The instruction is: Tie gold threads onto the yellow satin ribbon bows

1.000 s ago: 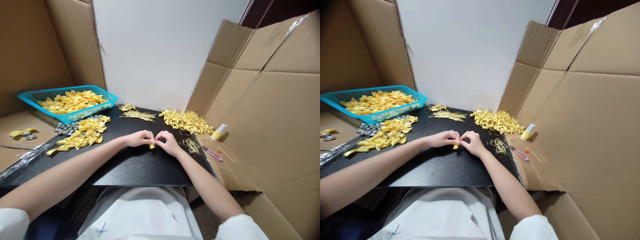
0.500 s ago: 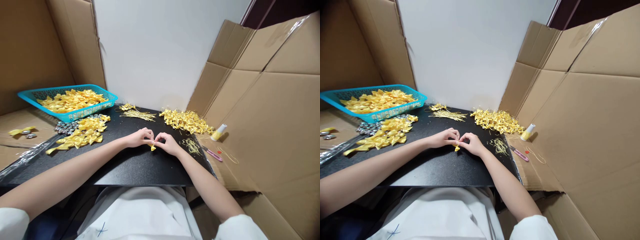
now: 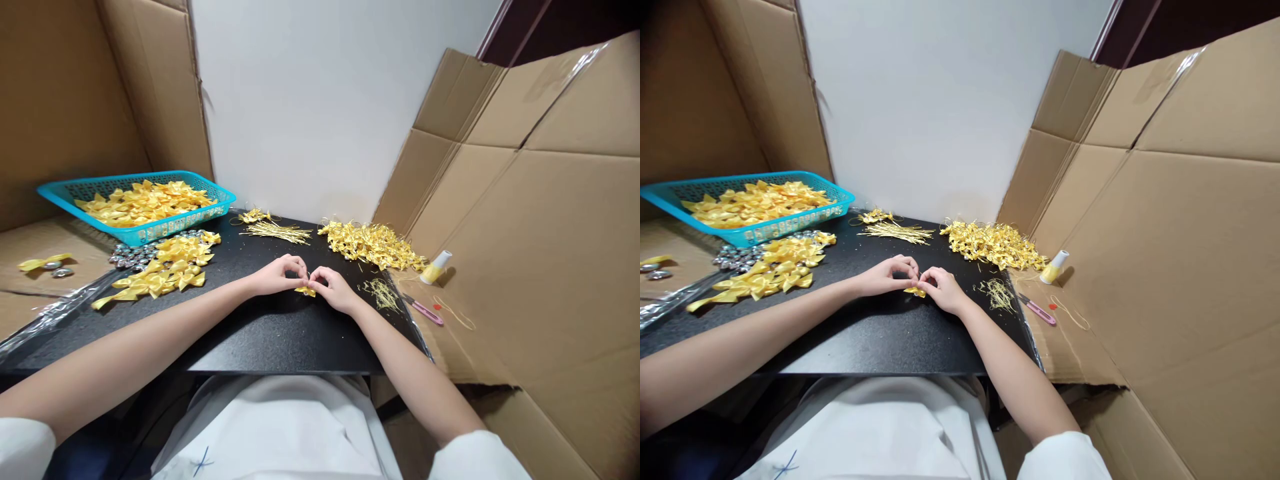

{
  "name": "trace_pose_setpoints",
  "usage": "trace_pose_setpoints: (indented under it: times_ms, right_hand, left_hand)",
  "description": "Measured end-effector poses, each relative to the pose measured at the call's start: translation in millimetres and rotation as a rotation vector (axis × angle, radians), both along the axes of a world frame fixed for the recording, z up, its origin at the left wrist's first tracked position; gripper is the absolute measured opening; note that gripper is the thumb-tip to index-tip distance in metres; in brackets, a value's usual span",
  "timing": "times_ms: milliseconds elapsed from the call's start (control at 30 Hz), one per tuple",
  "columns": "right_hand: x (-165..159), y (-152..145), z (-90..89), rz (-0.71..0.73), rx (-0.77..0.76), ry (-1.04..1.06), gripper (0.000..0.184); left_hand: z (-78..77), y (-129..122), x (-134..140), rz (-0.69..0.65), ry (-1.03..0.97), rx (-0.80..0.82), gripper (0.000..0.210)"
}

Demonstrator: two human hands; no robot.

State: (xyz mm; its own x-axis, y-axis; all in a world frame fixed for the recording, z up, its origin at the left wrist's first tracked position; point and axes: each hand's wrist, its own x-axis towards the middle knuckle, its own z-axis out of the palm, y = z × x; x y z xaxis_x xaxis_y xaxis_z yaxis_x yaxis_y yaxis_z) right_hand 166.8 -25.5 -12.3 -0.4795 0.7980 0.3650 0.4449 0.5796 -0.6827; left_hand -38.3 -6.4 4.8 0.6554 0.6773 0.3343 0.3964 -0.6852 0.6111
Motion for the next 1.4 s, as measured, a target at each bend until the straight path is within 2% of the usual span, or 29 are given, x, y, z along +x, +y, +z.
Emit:
trace_pose_setpoints:
  times_ms: [300,567,733,867,1033,1400]
  right_hand:
    - [-0.2,-2.3,3.6,-0.019,0.030,-0.077,0.008]
    - [1.3,-1.7,5.8,-0.028,0.030,-0.070,0.009]
    - [0.8,-2.5,5.2,-0.020,0.028,-0.072,0.009]
    - [0.3,-3.0,6.1,-0.019,0.030,-0.069,0.010]
    - [0.2,-1.7,5.5,-0.022,0.037,-0.055,0.009]
    - [1.8,0.0,2.6,-0.005,0.028,-0.009,0.013]
  left_hand:
    - [-1.5,5.5,-1.0,-0.030,0.020,0.020,0.030]
    - [-1.6,6.7,-5.0,-0.001,0.063,0.012,0.030]
    - [-2.4,3.7,-3.3,0.069,0.131,0.032,0.024]
    - [1.0,0.0,-1.4,0.076,0.044,0.081,0.016]
    - [4.3,-3.9,1.3,0.044,-0.005,0.105,0.021]
    - [-6.3,2.7,2.7,0.029,0.073,0.074,0.032]
